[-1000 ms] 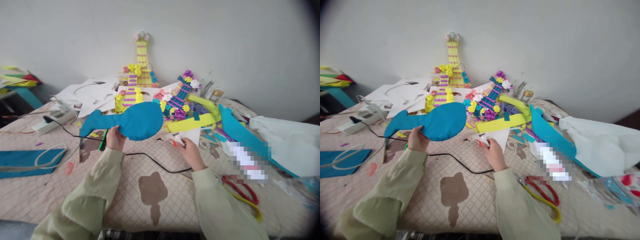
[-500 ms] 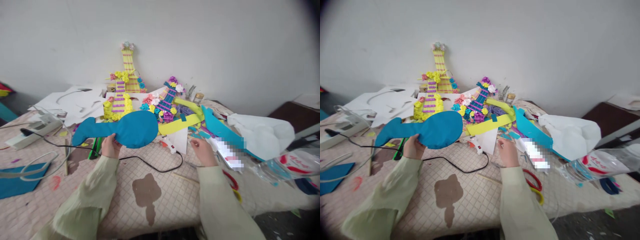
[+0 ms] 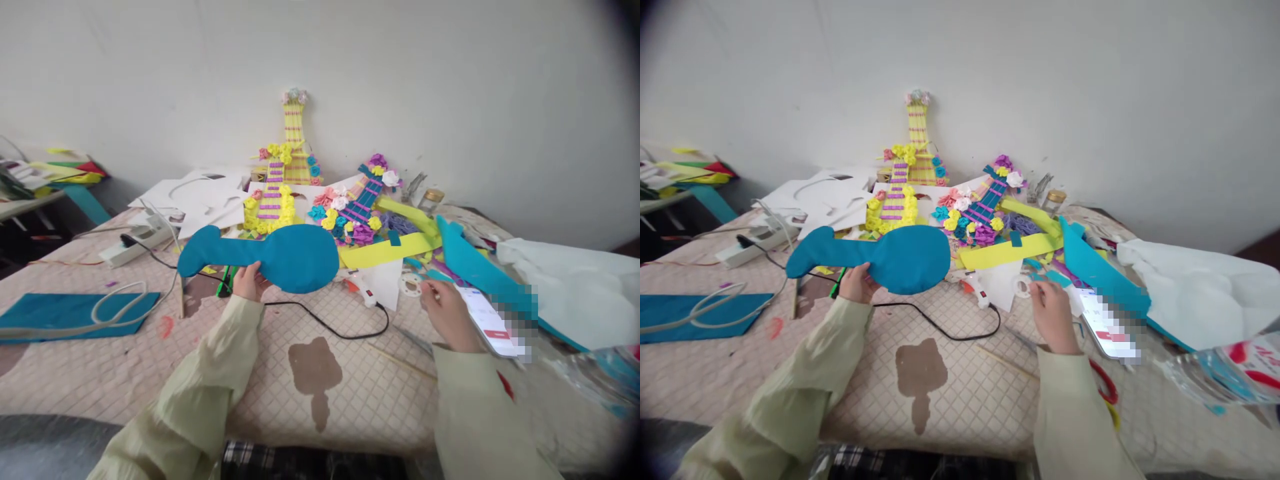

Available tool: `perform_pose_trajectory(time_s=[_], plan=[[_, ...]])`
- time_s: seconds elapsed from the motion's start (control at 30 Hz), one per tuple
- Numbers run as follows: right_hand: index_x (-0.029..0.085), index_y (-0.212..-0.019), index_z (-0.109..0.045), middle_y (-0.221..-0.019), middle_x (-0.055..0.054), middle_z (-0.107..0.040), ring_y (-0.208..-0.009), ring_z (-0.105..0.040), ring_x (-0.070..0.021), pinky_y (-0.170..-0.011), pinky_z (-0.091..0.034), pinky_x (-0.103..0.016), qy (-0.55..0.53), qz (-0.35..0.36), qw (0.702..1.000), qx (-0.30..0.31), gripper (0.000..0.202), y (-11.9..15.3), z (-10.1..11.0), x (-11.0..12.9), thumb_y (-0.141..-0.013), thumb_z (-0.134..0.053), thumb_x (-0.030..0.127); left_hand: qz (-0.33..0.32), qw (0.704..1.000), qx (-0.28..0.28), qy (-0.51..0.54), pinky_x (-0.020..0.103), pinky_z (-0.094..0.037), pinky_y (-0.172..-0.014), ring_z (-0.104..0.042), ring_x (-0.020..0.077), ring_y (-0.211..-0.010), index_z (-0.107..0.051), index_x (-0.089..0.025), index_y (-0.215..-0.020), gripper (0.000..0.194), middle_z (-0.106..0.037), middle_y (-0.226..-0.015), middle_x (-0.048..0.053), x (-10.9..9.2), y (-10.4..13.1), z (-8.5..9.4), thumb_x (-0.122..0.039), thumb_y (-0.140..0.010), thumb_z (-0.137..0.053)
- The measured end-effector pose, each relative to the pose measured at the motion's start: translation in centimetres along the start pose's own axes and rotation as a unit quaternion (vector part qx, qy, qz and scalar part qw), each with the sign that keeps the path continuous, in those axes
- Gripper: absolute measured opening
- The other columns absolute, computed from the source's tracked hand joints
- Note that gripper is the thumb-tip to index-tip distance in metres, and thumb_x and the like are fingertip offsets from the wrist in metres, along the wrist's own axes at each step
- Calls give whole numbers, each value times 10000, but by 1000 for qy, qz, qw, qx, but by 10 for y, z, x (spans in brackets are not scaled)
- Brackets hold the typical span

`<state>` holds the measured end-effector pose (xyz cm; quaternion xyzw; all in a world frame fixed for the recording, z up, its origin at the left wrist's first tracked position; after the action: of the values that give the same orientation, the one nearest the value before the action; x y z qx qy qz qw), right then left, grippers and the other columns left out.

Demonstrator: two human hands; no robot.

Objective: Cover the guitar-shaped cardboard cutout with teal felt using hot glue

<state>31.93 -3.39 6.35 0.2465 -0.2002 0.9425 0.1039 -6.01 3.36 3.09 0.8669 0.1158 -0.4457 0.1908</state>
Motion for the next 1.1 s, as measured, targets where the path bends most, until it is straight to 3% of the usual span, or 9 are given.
perform_pose_trajectory(time_s=[0.1, 0.2, 0.3, 0.4, 0.5, 0.67, 0.83, 0.97, 1.1], plan=[[177, -855, -552, -744, -41, -566, -654, -510, -158, -621, -425, -289, -152, -19, 987, 43, 315, 22, 13, 26, -836, -369, 433, 26, 999, -2, -39, 262, -497, -446, -570, 136, -422, -509, -157, -658, 215, -595, -516, -2, 2, 9, 17, -199, -566, -699], [188, -777, -522, -747, -26, -529, -607, -454, -131, -549, -392, -260, -379, -32, 916, 126, 263, 41, 11, 57, -820, -439, 433, 47, 996, 2, -77, 276, -516, -449, -605, 169, -453, -559, -137, -670, 183, -633, -560, 54, 2, 20, 33, -217, -596, -706], [184, -738, -513, -719, -22, -505, -629, -443, -132, -560, -383, -254, -457, -38, 869, 187, 238, 54, 6, 78, -826, -457, 398, 71, 987, 16, -141, 273, -530, -451, -640, 206, -503, -616, -113, -714, 186, -662, -614, 119, -6, 28, 51, -271, -643, -685], [186, -716, -518, -696, -13, -507, -632, -441, -127, -591, -389, -251, -452, -31, 868, 203, 243, 61, 6, 90, -833, -451, 388, 47, 964, 38, -257, 191, -453, -322, -584, 157, -369, -640, -115, -705, 164, -655, -577, 95, -24, 38, 68, -255, -639, -694], [190, -692, -536, -644, -2, -512, -613, -460, -128, -571, -400, -240, -404, -22, 892, 204, 256, 68, 9, 99, -808, -479, 411, -59, 947, 40, -313, 124, -290, -213, -467, 90, -245, -656, -128, -703, 138, -566, -438, 4, -45, 55, 72, -166, -588, -722], [202, -857, -621, -718, -20, -615, -635, -555, -151, -587, -458, -254, -352, 0, 913, 206, 263, 81, 6, 112, -759, -531, 429, -172, 897, 167, -370, 173, -447, -389, -604, 148, -523, -702, -186, -763, 209, -653, -688, 66, -39, 99, 32, -138, -560, -717], [215, -874, -637, -924, -60, -656, -807, -594, -202, -699, -466, -300, -215, 38, 961, 169, 292, 74, 7, 77, -771, -505, 455, -254, 819, 309, -411, 260, -467, -520, -611, 201, -647, -693, -239, -837, 203, -672, -745, 90, -12, 117, 9, -177, -653, -633], [179, -881, -628, -912, -104, -649, -719, -579, -227, -654, -442, -352, 8, 42, 999, 11, 323, 40, 18, 12, -783, -447, 427, -391, 732, 271, -488, 319, -458, -648, -597, 229, -742, -670, -245, -887, 217, -662, -809, 96, -13, 92, 24, -220, -685, -596], [165, -854, -626, -889, -125, -634, -715, -577, -236, -658, -428, -367, 123, 46, 991, 26, 291, 19, 8, -22, -766, -452, 380, -443, 628, 226, -598, 406, -377, -781, -534, 268, -836, -654, -240, -958, 317, -625, -913, 111, -15, 65, 31, -337, -658, -621]])
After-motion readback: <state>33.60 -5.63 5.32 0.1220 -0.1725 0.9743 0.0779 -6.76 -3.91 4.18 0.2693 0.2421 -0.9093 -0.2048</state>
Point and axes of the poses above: each hand's wrist, its own y-axis away from the middle knuckle, its own z-axis out of the back of the hand, x = y × z, the point moved 4 cm from there along -y, towards the middle knuckle
